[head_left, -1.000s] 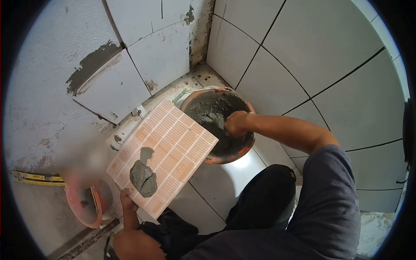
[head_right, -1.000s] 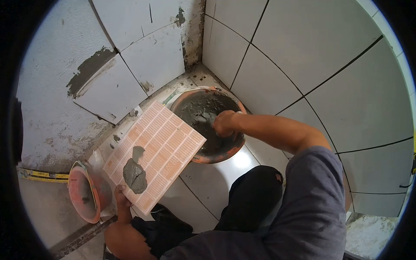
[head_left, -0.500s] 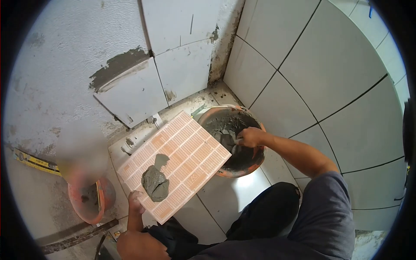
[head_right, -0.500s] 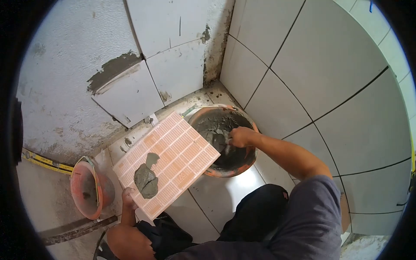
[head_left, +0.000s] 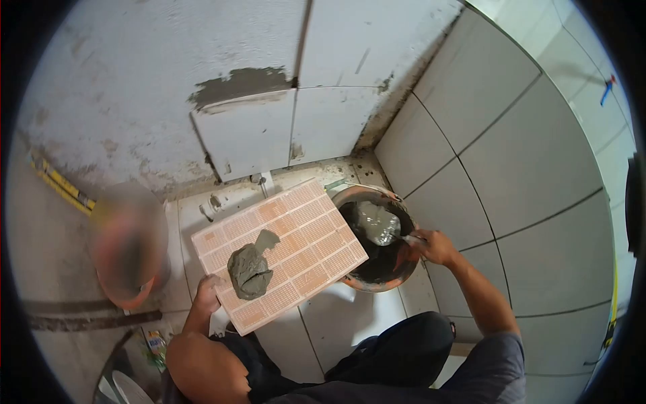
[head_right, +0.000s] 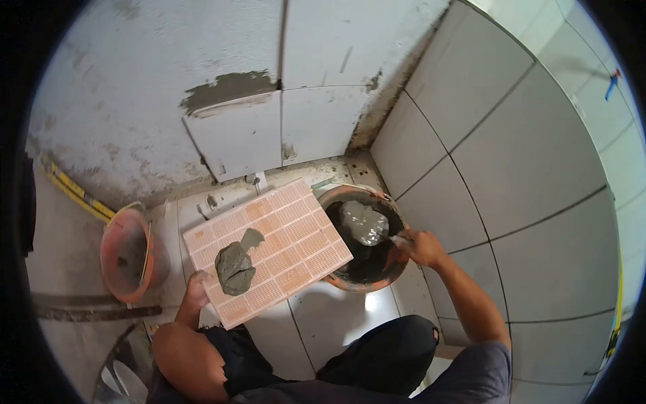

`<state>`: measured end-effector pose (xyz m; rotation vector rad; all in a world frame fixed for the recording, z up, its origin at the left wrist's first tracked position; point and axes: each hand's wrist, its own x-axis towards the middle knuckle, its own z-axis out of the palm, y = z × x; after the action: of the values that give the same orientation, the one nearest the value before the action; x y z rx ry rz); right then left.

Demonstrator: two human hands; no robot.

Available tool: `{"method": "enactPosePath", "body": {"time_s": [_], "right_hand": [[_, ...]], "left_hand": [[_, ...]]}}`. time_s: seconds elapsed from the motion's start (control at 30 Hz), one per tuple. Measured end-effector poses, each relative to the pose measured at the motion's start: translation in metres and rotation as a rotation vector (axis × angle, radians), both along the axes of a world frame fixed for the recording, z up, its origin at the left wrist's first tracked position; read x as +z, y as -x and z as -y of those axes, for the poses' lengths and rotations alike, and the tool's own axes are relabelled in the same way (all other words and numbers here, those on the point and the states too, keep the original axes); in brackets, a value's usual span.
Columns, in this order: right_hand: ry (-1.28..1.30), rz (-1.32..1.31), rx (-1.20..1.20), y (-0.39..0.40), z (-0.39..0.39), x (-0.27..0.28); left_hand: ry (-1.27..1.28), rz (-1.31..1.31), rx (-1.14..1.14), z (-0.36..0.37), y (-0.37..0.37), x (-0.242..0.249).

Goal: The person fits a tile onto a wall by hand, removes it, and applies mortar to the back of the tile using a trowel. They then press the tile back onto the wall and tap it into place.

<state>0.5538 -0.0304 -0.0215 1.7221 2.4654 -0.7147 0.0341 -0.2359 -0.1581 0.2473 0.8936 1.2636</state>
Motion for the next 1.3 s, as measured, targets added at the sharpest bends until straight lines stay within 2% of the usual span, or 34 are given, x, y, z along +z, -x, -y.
{"method": "enactPosePath", "body": {"time_s": [0.03,0.1,0.17,0.23,0.27,0.37,0.53,0.63,0.7,0.97,1.07,1.13,1.2,1.3], "right_hand": [[0.002,0.01,0.032,-0.005,0.003,0.004],[-0.044,-0.07,-0.027,-0.01,0.007,0.015],[0.022,-0.103,-0.115,0.004,0.012,0.04],[-0.028,-0.147,-0.005,0.024,0.018,0.055],[-0.11,-0.188,0.051,0.032,0.018,0.061],[-0.144,-0.189,0.178,0.076,0.025,0.072],[-0.261,-0.263,0.329,0.147,0.038,0.052],[-0.391,-0.162,0.393,0.171,0.043,0.035],[-0.534,-0.222,0.528,0.181,0.045,0.03],[-0.511,-0.211,0.572,0.187,0.052,0.051],[-0.51,-0.204,0.485,0.191,0.055,0.048],[-0.493,-0.186,0.657,0.195,0.048,0.037],[-0.45,-0.155,0.701,0.192,0.054,0.033],[-0.395,-0.135,0.742,0.184,0.056,0.037]], "left_hand": [[0.002,0.01,0.032,0.0,-0.001,-0.001],[-0.009,-0.038,0.022,-0.001,-0.003,0.0],[0.048,-0.077,0.028,0.0,-0.006,0.004],[0.04,-0.096,0.015,0.003,-0.001,-0.007],[0.04,-0.083,0.028,0.002,-0.002,-0.003],[0.019,-0.05,0.035,-0.002,-0.006,0.007],[-0.025,-0.066,0.013,-0.003,-0.006,0.01],[-0.056,-0.014,0.015,-0.005,-0.008,0.008],[-0.06,-0.117,-0.011,-0.004,-0.005,0.01],[-0.045,-0.112,0.046,-0.005,-0.01,0.013],[-0.025,-0.068,0.023,-0.005,-0.011,0.012],[-0.011,-0.025,-0.003,-0.008,-0.011,0.02],[0.027,-0.114,-0.008,-0.005,-0.012,0.029],[-0.037,-0.109,0.036,-0.004,-0.013,0.01]]}}
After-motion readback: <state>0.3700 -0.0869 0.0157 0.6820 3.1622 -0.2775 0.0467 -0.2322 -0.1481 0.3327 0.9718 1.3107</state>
